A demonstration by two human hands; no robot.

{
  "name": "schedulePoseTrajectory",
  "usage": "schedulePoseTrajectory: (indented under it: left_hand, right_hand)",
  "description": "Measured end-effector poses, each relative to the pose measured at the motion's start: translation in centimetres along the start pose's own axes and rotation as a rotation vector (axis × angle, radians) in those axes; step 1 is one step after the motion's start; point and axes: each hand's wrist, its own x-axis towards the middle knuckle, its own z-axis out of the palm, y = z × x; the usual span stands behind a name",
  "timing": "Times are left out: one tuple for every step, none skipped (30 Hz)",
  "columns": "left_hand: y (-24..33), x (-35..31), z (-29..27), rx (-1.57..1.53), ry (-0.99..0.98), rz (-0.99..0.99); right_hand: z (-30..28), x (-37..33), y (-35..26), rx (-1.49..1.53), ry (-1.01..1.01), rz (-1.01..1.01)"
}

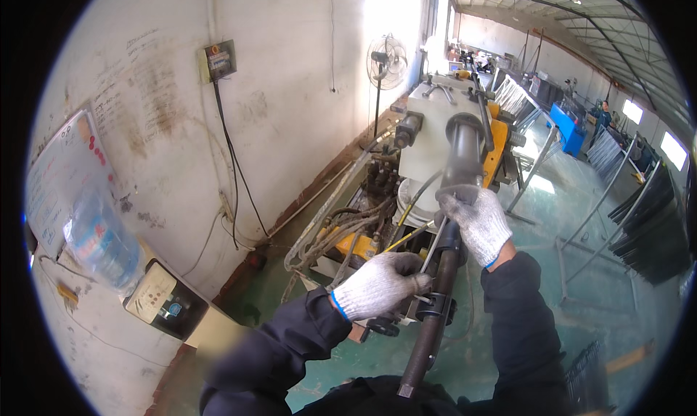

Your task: The person measures and marks a long metal rod on a wooden workbench using a tape measure and marker. They then carry the rod to a manual bending machine, insert it into the clamps, and bend it into a U-shape. The bent rod is removed and placed on a nearby rack.

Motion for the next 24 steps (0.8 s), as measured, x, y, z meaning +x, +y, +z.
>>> schedulePoseTrajectory:
  left_hand:
    - [-0.4,-0.3,-0.2,-0.003,-0.005,0.025]
    - [-0.8,-0.5,-0.3,-0.006,-0.012,0.051]
    - [-1.1,-0.7,-0.2,-0.008,-0.019,0.077]
    - [-1.2,-0.9,-0.1,-0.028,-0.008,0.074]
    - [-1.2,-1.0,0.2,-0.048,0.004,0.070]
    - [-1.2,-1.2,0.6,-0.068,0.015,0.066]
    - [-1.3,-1.3,1.1,-0.085,0.043,0.091]
    - [-1.0,-1.5,1.3,-0.081,0.058,0.102]
    - [-0.6,-1.8,1.6,-0.077,0.072,0.113]
    - [-0.5,-1.8,2.0,-0.073,0.078,0.124]
    - [-1.5,-1.6,2.2,-0.021,0.128,0.198]
    - [-1.9,-1.5,2.3,0.006,0.153,0.234]
    - [-2.2,-1.6,2.4,0.035,0.178,0.268]
    - [-2.5,-1.7,2.5,0.063,0.202,0.301]
    - [-2.6,-1.8,2.7,0.061,0.228,0.313]
    - [-2.6,-1.9,2.9,0.059,0.246,0.332]
    - [-2.5,-1.9,3.0,0.056,0.265,0.350]
    - [-2.5,-1.8,3.0,0.052,0.264,0.329]
    - [-2.5,-1.7,3.1,0.043,0.264,0.307]
    - [-2.6,-1.7,3.1,0.035,0.264,0.284]
    - [-2.3,-2.0,3.3,-0.002,0.257,0.238]
    - [-1.7,-2.5,3.5,-0.036,0.255,0.195]
    - [-1.3,-2.7,3.6,-0.070,0.253,0.152]
    - [-1.6,-2.6,3.7,-0.073,0.259,0.167]
  right_hand:
    - [0.2,0.1,0.2,0.021,-0.003,-0.003]
    - [0.4,0.1,0.3,0.042,-0.005,-0.006]
    - [0.4,0.0,0.4,0.039,-0.009,0.003]
    - [0.5,-0.1,0.4,0.033,-0.012,0.010]
    - [0.5,-0.1,0.5,0.027,-0.015,0.018]
    - [0.5,-0.3,0.6,0.099,-0.003,0.001]
    - [0.5,-0.6,0.8,0.169,0.015,-0.013]
    - [0.4,-0.8,0.8,0.238,0.032,-0.027]
    - [0.3,-1.2,0.4,0.261,0.052,-0.051]
    - [0.1,-1.9,-0.7,0.279,0.078,-0.072]
    - [0.4,-2.4,-2.0,0.310,0.089,-0.098]
    - [0.5,-2.9,-3.1,0.306,0.073,-0.109]
    - [0.6,-3.4,-4.1,0.304,0.058,-0.118]
    - [0.8,-3.8,-4.7,0.303,0.043,-0.127]
    - [1.2,-3.8,-4.8,0.215,0.064,-0.199]
    - [1.1,-3.8,-4.9,0.196,0.058,-0.214]
    - [1.0,-3.7,-4.9,0.178,0.051,-0.229]
    - [0.8,-3.6,-5.0,0.160,0.043,-0.245]
    - [0.7,-3.5,-5.2,0.116,0.041,-0.223]
    - [0.6,-3.4,-5.5,0.073,0.038,-0.200]
    - [0.5,-3.4,-5.8,0.030,0.036,-0.178]
    - [0.7,-3.6,-6.2,0.035,0.054,-0.179]
    - [1.2,-4.2,-6.5,0.041,0.072,-0.179]
    - [1.6,-4.7,-6.9,0.046,0.091,-0.179]
